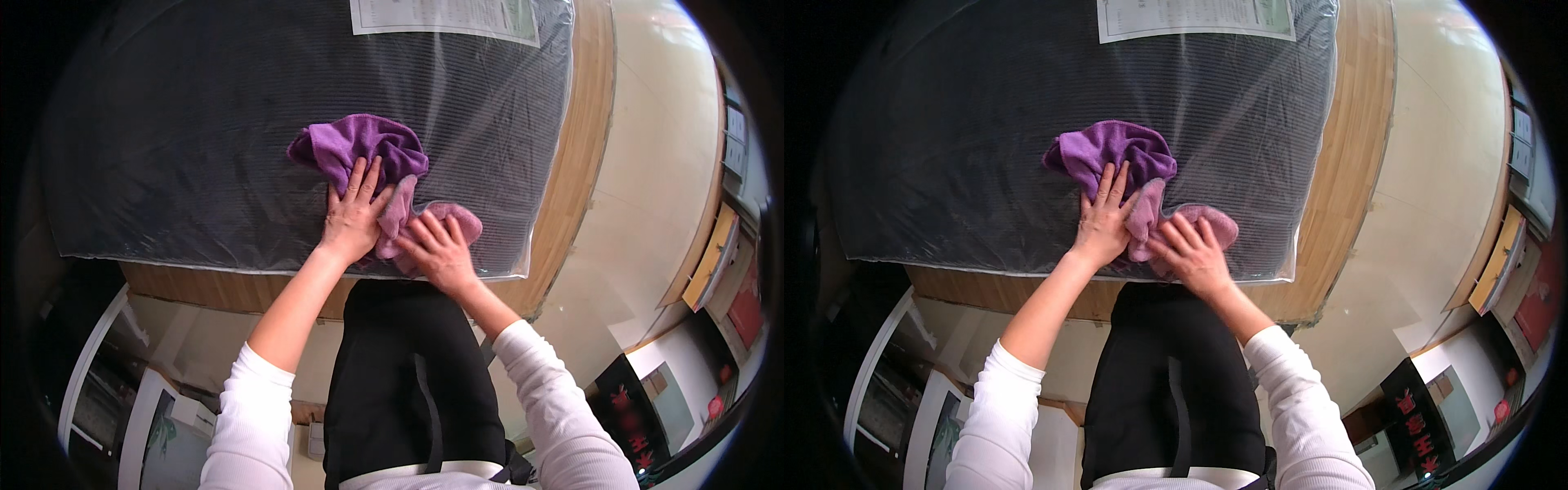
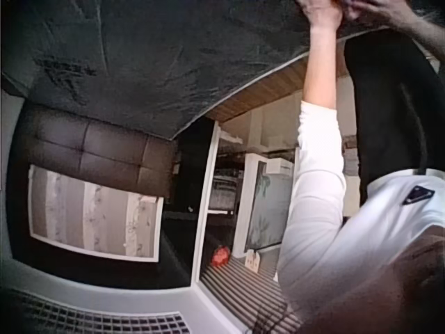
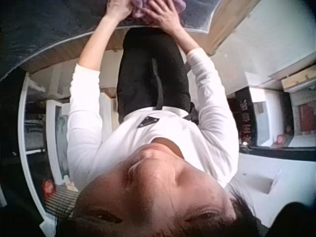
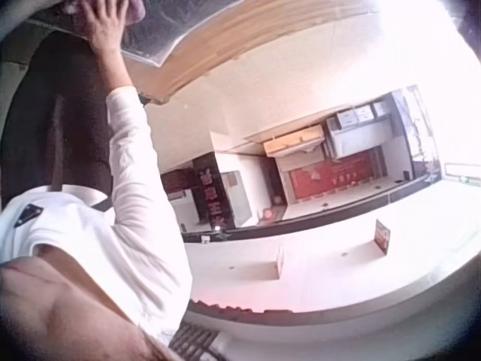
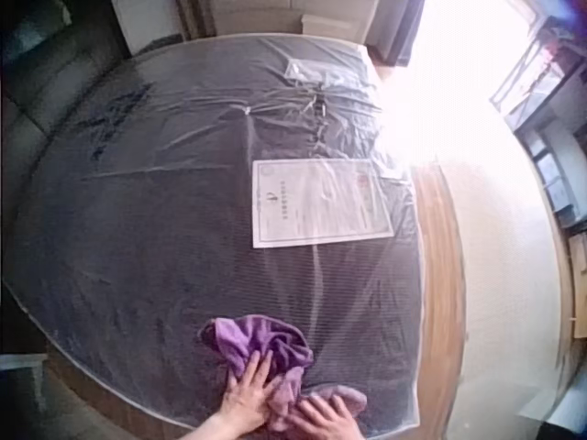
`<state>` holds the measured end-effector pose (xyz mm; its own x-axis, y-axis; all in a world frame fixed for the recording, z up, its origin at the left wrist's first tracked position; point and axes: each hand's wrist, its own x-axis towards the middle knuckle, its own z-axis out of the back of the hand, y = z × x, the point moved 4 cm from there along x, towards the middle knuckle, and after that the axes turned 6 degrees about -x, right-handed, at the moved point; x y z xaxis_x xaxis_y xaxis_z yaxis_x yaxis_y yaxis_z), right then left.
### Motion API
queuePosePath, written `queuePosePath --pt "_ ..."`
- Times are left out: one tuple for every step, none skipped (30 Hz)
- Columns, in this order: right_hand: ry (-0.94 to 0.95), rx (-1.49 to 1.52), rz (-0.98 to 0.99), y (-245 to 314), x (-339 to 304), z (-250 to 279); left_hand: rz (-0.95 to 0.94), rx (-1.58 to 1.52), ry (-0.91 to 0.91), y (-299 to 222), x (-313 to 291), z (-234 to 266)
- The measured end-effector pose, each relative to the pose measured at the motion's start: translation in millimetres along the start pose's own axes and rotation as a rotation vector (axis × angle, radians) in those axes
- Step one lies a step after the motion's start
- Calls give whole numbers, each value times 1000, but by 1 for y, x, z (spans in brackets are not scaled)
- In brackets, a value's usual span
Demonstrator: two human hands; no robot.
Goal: The person wipes the surface of a plastic-wrapped mattress with two purple cloths, moving methodically across the top and sides. The person adjusts the cloths and continues wiping around printed labels and packaging seams.
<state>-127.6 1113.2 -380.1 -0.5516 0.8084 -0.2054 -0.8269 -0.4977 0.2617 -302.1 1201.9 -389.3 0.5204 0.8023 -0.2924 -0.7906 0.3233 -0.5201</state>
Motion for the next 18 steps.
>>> queuePosePath --pt "-63 38 -18 -20 -2 4 9 -5 -33 -4 2 3" --pt "-75 -11 -101 -39 -1 9 46 6 -49 -2 2 5" --pt "-131 -8 -211 -60 -1 15 124 78 -110 -2 3 3" --pt "-187 -46 -313 -80 -4 17 199 100 -165 -2 7 4" --pt "-250 -58 -419 -96 -3 24 281 127 -225 2 8 5" --pt "-263 -85 -546 -112 -3 20 325 132 -267 5 8 4" --pt "-319 -89 -689 -131 -5 16 342 135 -294 3 15 2" --pt "-358 -75 -828 -147 -4 12 354 104 -298 1 22 1" --pt "-397 -59 -967 -160 -2 7 366 72 -301 -1 29 0" --pt "-458 -76 -1023 -166 3 -2 324 50 -337 -4 37 -1" --pt "-454 -90 -1069 -162 11 -5 292 34 -370 -5 42 -3" --pt "-450 -105 -1117 -158 17 -7 265 41 -358 -8 48 -6" --pt "-441 -124 -1169 -156 20 -8 250 48 -308 -16 58 -9" --pt "-421 -90 -1167 -159 19 -8 214 43 -280 -30 71 -9" --pt "-417 -85 -1162 -160 18 -8 175 37 -252 -46 87 -10" --pt "-419 -84 -1158 -162 17 -9 113 18 -244 -64 103 -9" --pt "-426 -84 -1153 -163 20 -9 47 1 -239 -78 120 -11" --pt "-430 -73 -1153 -162 19 -9 -34 -22 -217 -93 137 -14"
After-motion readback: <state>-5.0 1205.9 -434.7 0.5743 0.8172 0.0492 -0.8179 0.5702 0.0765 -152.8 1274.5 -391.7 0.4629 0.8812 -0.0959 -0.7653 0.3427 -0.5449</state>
